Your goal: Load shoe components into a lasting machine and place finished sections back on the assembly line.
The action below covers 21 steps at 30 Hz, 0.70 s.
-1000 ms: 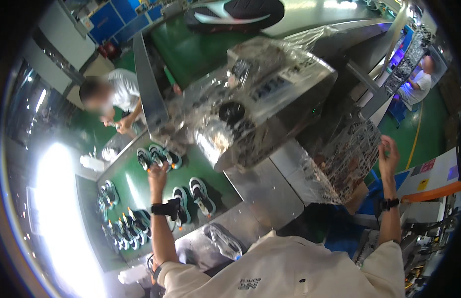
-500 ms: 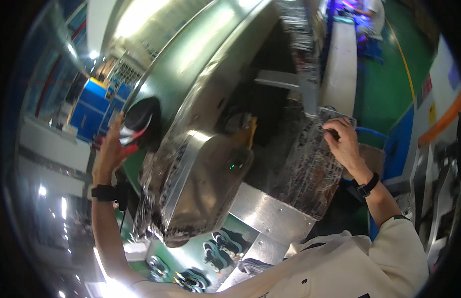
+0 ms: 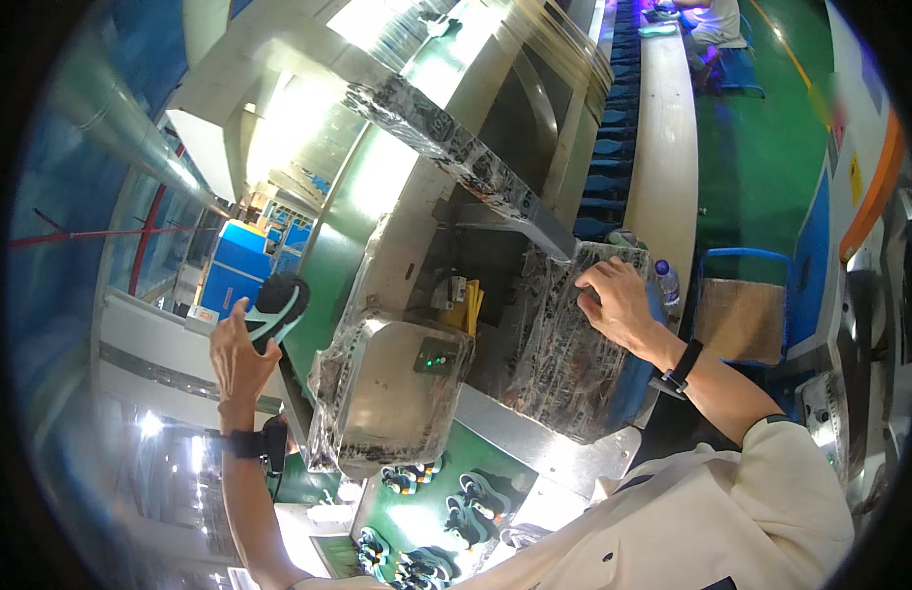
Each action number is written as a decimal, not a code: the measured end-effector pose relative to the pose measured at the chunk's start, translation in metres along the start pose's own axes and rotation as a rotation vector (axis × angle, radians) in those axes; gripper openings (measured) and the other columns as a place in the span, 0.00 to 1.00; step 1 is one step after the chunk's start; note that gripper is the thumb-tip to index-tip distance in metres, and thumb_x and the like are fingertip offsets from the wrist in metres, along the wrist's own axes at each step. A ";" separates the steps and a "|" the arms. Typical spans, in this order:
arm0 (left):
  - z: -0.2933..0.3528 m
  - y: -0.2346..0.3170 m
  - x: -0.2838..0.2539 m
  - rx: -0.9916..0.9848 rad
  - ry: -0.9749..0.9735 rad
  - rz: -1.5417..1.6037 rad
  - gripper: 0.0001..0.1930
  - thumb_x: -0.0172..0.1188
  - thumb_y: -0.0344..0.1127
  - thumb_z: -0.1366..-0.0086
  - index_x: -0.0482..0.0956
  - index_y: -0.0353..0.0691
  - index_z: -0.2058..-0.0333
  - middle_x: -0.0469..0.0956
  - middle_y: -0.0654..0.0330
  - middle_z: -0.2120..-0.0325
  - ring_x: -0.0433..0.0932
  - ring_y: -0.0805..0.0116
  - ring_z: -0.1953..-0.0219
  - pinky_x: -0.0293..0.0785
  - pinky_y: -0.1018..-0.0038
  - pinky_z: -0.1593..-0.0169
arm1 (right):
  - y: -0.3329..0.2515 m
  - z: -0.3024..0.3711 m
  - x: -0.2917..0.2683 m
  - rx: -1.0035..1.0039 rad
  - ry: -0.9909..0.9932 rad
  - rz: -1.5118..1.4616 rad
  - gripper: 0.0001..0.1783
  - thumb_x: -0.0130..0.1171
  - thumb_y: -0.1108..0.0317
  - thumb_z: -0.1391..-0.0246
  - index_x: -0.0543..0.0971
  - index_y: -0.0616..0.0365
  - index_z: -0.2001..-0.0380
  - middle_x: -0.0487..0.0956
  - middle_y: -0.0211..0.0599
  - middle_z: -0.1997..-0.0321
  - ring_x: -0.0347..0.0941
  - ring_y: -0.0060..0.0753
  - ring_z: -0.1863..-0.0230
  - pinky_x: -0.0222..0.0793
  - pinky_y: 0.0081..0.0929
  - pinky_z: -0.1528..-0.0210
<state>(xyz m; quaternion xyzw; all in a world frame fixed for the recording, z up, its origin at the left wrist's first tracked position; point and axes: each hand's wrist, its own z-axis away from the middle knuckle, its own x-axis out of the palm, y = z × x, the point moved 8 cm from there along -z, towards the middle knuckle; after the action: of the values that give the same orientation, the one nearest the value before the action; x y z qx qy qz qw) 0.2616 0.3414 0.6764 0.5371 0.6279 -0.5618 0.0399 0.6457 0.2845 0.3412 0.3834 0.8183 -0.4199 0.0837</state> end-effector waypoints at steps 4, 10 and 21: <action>0.033 0.030 -0.112 -0.211 0.253 0.128 0.38 0.66 0.26 0.53 0.66 0.41 0.39 0.79 0.52 0.58 0.77 0.53 0.54 0.70 0.57 0.46 | -0.018 0.001 -0.005 0.010 -0.130 -0.012 0.15 0.66 0.69 0.52 0.78 0.56 0.60 0.81 0.38 0.62 0.74 0.42 0.55 0.68 0.40 0.51; 0.068 0.124 -0.120 -0.432 0.506 1.420 0.28 0.61 0.22 0.46 0.70 0.34 0.44 0.81 0.56 0.57 0.79 0.68 0.58 0.75 0.72 0.51 | -0.122 0.012 0.009 0.106 -0.387 -1.220 0.52 0.72 0.58 0.52 0.51 0.54 0.30 0.71 0.51 0.36 0.70 0.46 0.38 0.68 0.45 0.36; 0.110 0.355 0.027 -0.282 -0.064 1.461 0.26 0.62 0.44 0.34 0.73 0.28 0.46 0.72 0.36 0.45 0.67 0.42 0.38 0.60 0.56 0.35 | -0.061 0.001 -0.076 0.315 -0.196 -0.513 0.36 0.68 0.70 0.62 0.71 0.59 0.44 0.81 0.46 0.56 0.78 0.32 0.54 0.71 0.28 0.46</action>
<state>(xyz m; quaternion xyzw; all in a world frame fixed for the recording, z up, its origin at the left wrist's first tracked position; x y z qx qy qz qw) 0.4448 0.2022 0.3839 0.7907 0.1758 -0.3217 0.4902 0.6557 0.2196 0.4132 0.1304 0.8014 -0.5837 -0.0068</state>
